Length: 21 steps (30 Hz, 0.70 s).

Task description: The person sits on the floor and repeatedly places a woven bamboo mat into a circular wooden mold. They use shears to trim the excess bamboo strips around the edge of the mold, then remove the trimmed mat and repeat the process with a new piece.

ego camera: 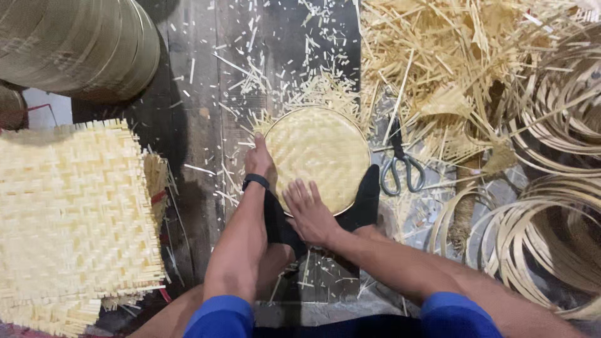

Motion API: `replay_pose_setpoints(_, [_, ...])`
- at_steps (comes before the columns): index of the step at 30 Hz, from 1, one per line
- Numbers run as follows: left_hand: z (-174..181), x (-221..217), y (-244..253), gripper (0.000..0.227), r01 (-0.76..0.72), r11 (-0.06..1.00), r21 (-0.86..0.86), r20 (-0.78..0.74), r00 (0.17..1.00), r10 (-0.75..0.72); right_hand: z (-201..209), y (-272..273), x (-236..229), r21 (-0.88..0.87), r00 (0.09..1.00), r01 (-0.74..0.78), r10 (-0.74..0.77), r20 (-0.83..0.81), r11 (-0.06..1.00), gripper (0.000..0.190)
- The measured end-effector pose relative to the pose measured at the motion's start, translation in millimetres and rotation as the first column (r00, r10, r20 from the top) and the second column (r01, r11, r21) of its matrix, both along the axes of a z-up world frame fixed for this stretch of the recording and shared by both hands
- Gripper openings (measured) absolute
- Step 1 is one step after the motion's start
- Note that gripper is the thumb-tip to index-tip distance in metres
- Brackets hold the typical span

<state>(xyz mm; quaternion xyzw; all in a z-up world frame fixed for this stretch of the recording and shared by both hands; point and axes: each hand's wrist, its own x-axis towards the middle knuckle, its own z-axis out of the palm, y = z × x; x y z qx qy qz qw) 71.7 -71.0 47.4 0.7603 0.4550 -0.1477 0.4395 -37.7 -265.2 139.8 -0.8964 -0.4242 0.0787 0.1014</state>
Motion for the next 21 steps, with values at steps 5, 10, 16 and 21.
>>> replay_pose_setpoints(5, [-36.0,-1.8,6.9,0.099,0.065,0.997,0.033,-0.013,0.998,-0.065,-47.6,-5.6,-23.6,0.030,0.959,-0.003,-0.006,0.282,1.000,0.077])
replay_pose_setpoints(10, [-49.6,10.1,21.5,0.099,0.015,0.995,-0.094,0.010,1.000,-0.014,-42.0,-7.4,-27.6,0.171,0.988,0.051,-0.075,0.133,0.984,0.073])
replay_pose_setpoints(16, [-16.3,-37.2,32.6,0.063,-0.057,0.957,0.285,0.356,0.933,-0.050,54.0,-65.9,37.6,0.365,0.969,0.225,-0.247,0.015,0.903,0.044])
replay_pose_setpoints(21, [28.0,-88.1,40.4,0.046,-0.048,0.969,0.242,0.429,0.901,-0.063,186.2,-160.6,99.4,-0.318,0.977,0.201,-0.167,0.131,0.927,0.022])
